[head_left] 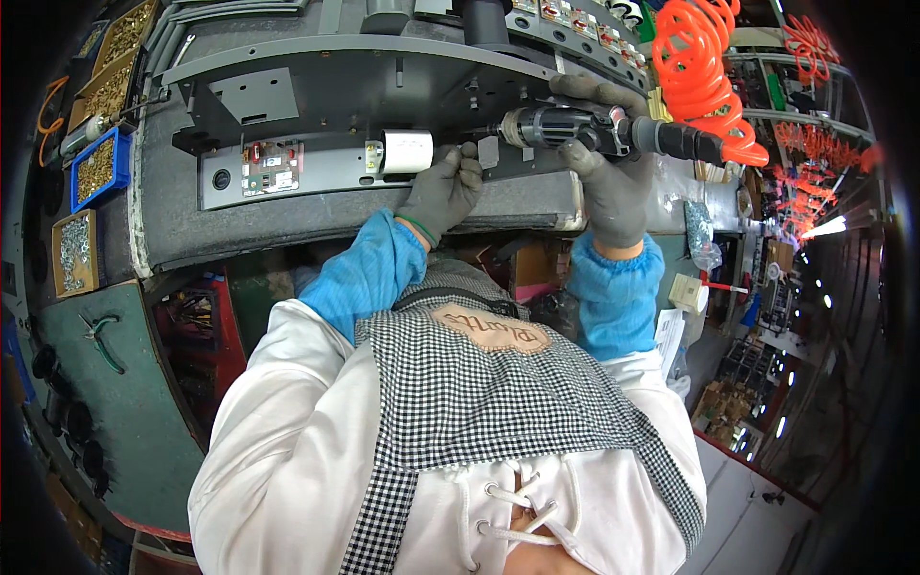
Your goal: The person assembles electronic components into a metal chassis by securing circuit boards, screws, fasteners, and plastic components with an electric screwdriver.
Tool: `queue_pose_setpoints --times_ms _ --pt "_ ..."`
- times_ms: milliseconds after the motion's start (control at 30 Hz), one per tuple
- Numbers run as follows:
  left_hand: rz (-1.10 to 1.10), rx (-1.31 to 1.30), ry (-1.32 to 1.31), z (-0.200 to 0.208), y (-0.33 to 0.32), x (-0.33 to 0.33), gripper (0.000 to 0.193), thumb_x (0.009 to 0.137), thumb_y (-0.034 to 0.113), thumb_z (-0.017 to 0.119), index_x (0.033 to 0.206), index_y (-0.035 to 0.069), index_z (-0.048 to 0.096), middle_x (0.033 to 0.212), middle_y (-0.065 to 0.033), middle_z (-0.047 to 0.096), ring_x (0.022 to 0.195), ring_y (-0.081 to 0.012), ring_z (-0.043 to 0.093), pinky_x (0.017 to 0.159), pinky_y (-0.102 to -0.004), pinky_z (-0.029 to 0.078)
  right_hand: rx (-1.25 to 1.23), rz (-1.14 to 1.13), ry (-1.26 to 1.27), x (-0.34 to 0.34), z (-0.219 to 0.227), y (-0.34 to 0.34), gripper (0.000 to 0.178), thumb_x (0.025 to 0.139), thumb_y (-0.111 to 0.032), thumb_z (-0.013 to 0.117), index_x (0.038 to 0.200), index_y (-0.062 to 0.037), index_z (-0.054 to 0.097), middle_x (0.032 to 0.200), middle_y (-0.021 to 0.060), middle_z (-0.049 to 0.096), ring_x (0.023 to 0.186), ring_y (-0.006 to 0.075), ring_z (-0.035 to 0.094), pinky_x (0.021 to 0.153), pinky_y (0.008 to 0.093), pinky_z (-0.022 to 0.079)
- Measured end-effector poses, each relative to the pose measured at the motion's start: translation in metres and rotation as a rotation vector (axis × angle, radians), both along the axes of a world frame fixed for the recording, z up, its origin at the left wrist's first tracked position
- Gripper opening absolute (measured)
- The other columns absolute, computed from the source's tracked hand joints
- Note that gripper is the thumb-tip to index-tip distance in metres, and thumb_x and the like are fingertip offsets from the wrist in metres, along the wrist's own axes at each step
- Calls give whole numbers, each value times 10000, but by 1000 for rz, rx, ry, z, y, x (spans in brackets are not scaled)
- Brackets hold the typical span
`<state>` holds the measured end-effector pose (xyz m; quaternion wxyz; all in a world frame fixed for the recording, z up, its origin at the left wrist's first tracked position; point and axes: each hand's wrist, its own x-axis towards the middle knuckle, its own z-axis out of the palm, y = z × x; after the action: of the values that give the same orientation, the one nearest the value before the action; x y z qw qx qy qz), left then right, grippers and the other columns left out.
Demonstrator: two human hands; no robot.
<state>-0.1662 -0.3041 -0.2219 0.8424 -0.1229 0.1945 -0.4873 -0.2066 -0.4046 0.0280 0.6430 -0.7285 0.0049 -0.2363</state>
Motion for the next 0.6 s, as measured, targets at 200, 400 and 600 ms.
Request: queue_pose_setpoints --times_ms 200,400,600 --pt "-12 -135 172 0 -4 2 187 1060 196 465 1105 57 581 1034 -58 612 803 -132 559 681 -272 532 -68 147 45 5 -3 -17 632 799 -134 814 1323 -46 473 1313 218 589 1230 324 580 1057 465 488" --pt "18 -148 127 -5 -4 -1 288 1045 233 501 1156 -21 578 942 -42 559 818 -138 558 722 -269 545 -33 -199 0 3 -5 20 562 796 -45 779 1276 4 491 1214 173 639 1045 217 662 939 363 553" --pt "24 3 28 2 3 0 233 1039 176 509 1164 -5 585 991 -54 583 830 -147 571 692 -271 549 -306 -97 206 0 18 4 555 788 37 746 1271 12 473 1252 208 625 1092 244 650 959 368 548"
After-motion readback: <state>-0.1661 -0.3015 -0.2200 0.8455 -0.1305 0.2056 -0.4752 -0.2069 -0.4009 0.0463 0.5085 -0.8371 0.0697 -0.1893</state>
